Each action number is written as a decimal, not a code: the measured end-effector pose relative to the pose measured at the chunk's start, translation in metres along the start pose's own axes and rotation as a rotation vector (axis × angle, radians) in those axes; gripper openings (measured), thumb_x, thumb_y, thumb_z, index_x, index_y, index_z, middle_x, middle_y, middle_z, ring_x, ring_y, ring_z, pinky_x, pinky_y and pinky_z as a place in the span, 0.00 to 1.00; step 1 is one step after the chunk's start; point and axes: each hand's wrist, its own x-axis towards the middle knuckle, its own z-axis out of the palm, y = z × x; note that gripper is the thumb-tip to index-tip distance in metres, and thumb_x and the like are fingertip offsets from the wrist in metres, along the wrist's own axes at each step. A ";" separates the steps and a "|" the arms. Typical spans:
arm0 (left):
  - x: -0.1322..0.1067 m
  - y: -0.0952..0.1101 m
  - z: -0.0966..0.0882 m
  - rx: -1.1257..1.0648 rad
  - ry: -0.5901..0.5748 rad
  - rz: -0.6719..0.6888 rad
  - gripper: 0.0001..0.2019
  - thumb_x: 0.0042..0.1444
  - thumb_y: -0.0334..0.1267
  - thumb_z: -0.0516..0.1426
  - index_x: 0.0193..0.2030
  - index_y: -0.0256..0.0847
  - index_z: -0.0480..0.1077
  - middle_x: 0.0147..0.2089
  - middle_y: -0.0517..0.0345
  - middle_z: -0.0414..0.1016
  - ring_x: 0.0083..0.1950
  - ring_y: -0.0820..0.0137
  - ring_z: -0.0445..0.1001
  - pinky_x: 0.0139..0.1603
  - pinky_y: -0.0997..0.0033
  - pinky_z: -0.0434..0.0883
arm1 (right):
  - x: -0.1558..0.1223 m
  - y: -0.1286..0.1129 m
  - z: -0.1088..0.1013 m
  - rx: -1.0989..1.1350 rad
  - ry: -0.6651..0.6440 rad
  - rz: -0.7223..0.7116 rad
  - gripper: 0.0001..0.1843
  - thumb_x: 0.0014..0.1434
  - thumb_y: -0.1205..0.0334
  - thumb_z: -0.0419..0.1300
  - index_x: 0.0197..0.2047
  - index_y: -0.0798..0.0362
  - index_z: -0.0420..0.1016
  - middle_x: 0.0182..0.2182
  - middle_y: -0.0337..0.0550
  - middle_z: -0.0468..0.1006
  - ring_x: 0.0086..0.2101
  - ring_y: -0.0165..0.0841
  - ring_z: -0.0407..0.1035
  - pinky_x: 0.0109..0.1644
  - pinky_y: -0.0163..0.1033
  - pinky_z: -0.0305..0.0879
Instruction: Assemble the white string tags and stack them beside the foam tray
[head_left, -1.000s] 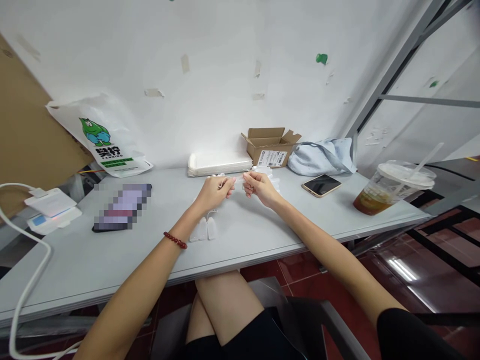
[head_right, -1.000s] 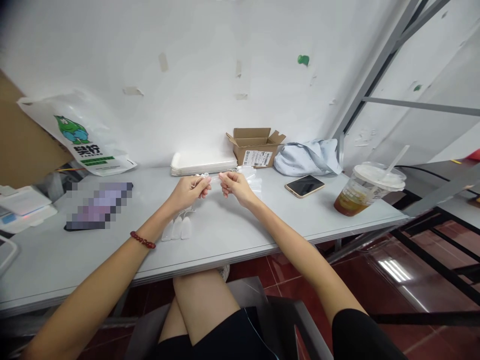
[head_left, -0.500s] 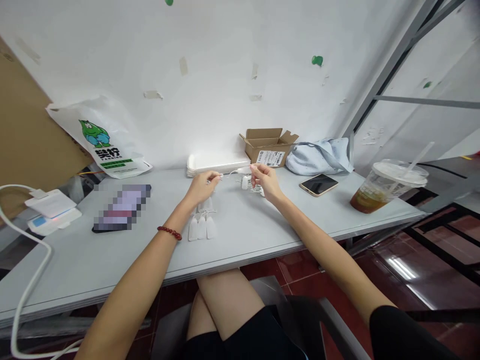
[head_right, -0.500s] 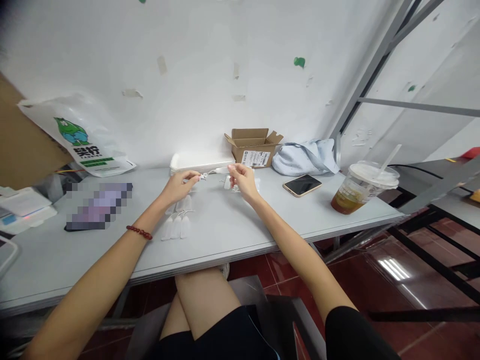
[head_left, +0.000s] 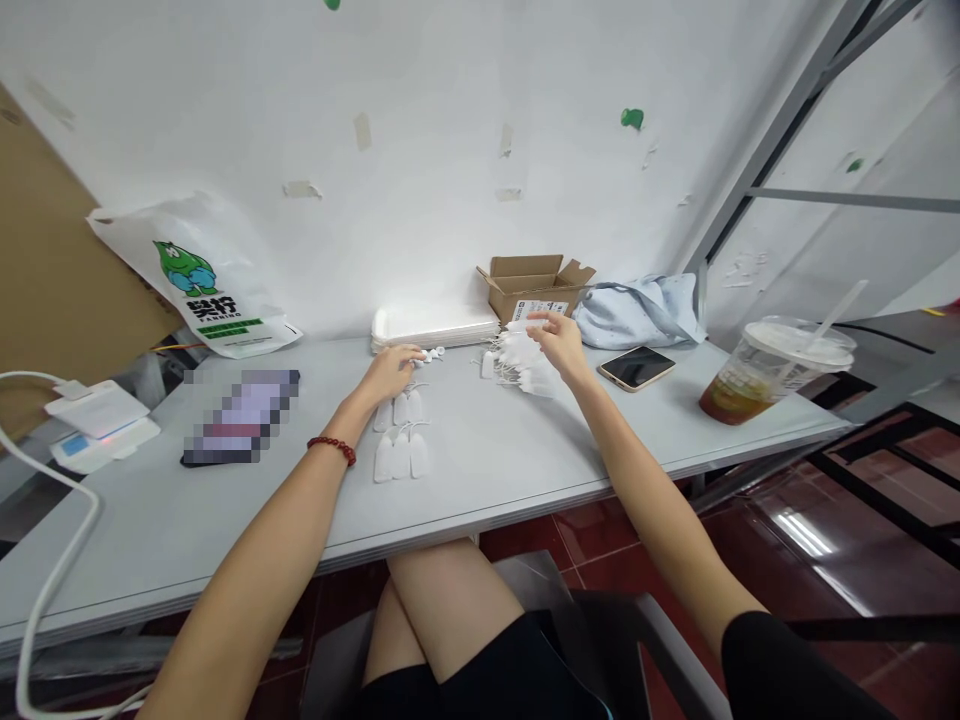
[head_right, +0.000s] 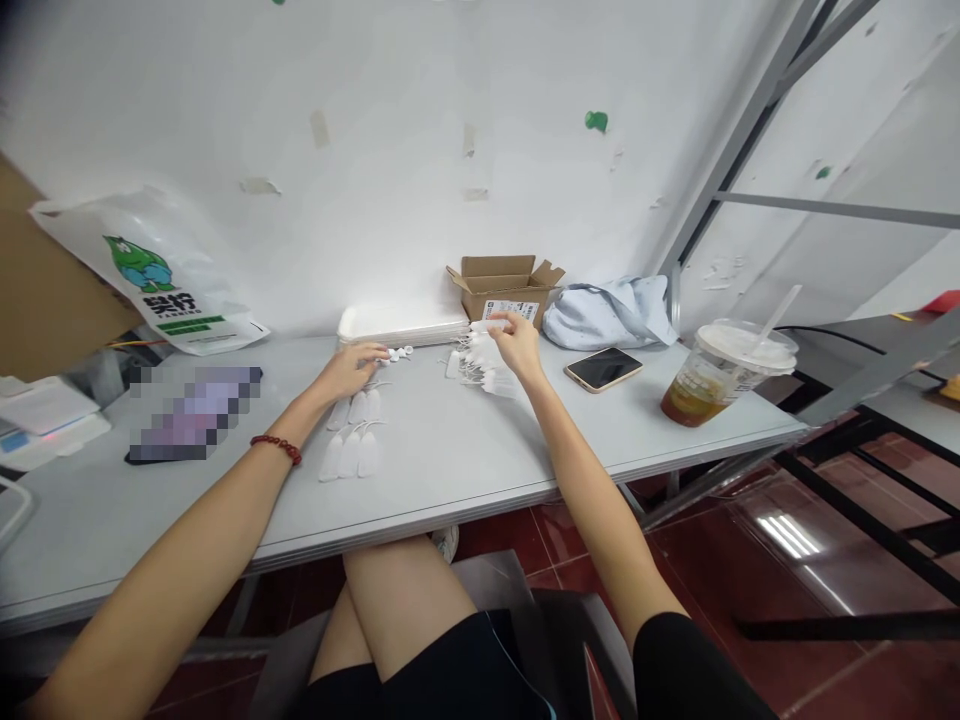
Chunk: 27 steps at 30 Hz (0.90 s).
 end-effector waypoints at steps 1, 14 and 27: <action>0.000 -0.001 0.001 -0.001 -0.008 -0.002 0.16 0.46 0.30 0.50 0.35 0.42 0.78 0.50 0.53 0.78 0.54 0.61 0.73 0.60 0.58 0.64 | 0.002 0.003 -0.002 -0.016 0.027 0.003 0.15 0.48 0.61 0.58 0.41 0.52 0.74 0.21 0.37 0.70 0.28 0.33 0.64 0.36 0.40 0.62; -0.001 -0.007 0.004 -0.075 -0.021 -0.020 0.13 0.45 0.32 0.52 0.29 0.45 0.78 0.46 0.54 0.80 0.53 0.57 0.74 0.59 0.54 0.66 | 0.017 0.019 0.009 -0.235 0.032 -0.161 0.15 0.54 0.66 0.55 0.43 0.53 0.77 0.32 0.43 0.78 0.34 0.36 0.70 0.48 0.44 0.64; -0.005 -0.007 0.000 -0.053 0.042 -0.103 0.11 0.42 0.30 0.55 0.25 0.45 0.78 0.35 0.55 0.81 0.42 0.57 0.77 0.50 0.59 0.71 | 0.013 0.018 0.011 -0.373 0.114 -0.316 0.16 0.59 0.63 0.53 0.48 0.52 0.77 0.46 0.53 0.76 0.50 0.44 0.65 0.57 0.52 0.56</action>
